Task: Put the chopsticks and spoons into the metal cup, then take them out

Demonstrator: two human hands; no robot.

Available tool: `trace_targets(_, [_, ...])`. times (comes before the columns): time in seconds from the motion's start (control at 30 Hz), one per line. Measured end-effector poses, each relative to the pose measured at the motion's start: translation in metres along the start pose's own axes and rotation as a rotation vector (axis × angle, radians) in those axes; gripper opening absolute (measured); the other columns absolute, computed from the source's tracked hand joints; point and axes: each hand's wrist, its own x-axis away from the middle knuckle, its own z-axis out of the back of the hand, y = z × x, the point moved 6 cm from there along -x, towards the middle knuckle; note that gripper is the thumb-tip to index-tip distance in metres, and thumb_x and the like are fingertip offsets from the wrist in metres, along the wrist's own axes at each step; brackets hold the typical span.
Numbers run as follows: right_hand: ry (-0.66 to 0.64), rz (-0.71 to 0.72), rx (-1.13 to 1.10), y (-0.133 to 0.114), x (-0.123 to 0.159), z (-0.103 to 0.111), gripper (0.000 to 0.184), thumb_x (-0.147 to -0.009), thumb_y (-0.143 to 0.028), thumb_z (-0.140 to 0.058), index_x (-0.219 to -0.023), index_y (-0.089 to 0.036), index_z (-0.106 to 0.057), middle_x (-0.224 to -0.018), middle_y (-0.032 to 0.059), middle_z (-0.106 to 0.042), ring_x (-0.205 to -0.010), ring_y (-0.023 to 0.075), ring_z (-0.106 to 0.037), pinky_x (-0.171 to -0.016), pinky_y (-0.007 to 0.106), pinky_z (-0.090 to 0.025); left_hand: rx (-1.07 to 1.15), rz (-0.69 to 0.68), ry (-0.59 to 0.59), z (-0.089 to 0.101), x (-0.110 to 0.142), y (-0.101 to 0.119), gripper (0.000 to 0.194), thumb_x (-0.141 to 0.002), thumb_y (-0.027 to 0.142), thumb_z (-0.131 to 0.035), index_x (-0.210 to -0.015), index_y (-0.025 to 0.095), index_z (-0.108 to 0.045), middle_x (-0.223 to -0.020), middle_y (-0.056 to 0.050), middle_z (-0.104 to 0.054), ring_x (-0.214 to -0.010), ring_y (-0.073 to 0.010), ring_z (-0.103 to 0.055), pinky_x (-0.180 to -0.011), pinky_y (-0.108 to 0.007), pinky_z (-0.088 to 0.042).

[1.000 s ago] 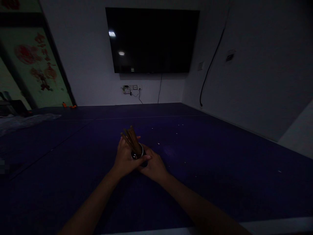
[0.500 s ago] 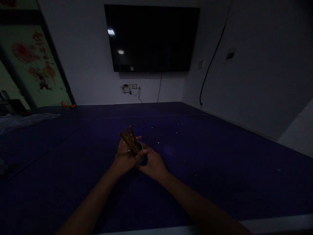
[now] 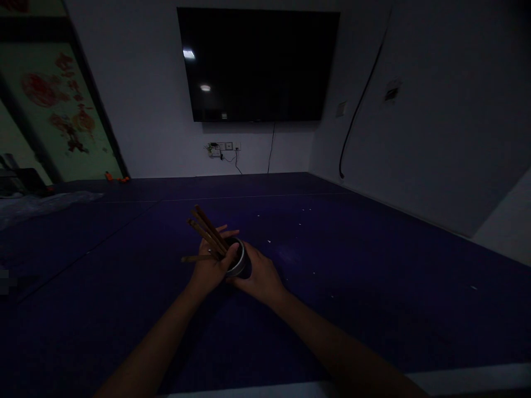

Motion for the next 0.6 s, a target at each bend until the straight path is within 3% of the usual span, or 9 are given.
trace_targets(0.23, [-0.016,0.028,0.030,-0.0015,-0.0004,-0.0005,0.078,-0.060,-0.030,-0.077,-0.129,-0.025,-0.042,-0.126,0.0075,-0.057,-0.113,0.0255,-0.055,-0.093,0.042,-0.045,0.060,0.027,0.052,0.0064,-0.0021,0.0026,0.028,-0.084,0.040,-0.051,-0.093,0.020,-0.068,-0.110,-0.008,-0.065,-0.109,-0.0217,-0.057,-0.104,-0.043,-0.037])
trace_targets(0.43, [-0.013,0.034,0.021,-0.0012,-0.0004,-0.0002,0.077,-0.061,-0.030,-0.076,-0.129,-0.026,-0.041,-0.124,0.0074,-0.058,-0.112,0.0255,-0.056,-0.092,0.042,-0.045,0.086,-0.027,0.097,0.0070,-0.0014,0.0033,0.026,-0.085,0.036,-0.049,-0.091,0.019,-0.068,-0.101,-0.006,-0.070,-0.105,-0.0200,-0.061,-0.110,-0.045,-0.031])
trace_targets(0.6, [-0.013,0.041,-0.005,-0.0017,-0.0005,-0.0002,0.077,-0.062,-0.031,-0.075,-0.130,-0.027,-0.040,-0.123,0.0066,-0.058,-0.111,0.0244,-0.057,-0.091,0.041,-0.046,0.120,-0.049,0.119,0.0085,0.0006,0.0042,0.025,-0.086,0.034,-0.046,-0.086,0.019,-0.067,-0.093,-0.004,-0.071,-0.096,-0.0180,-0.065,-0.110,-0.045,-0.033])
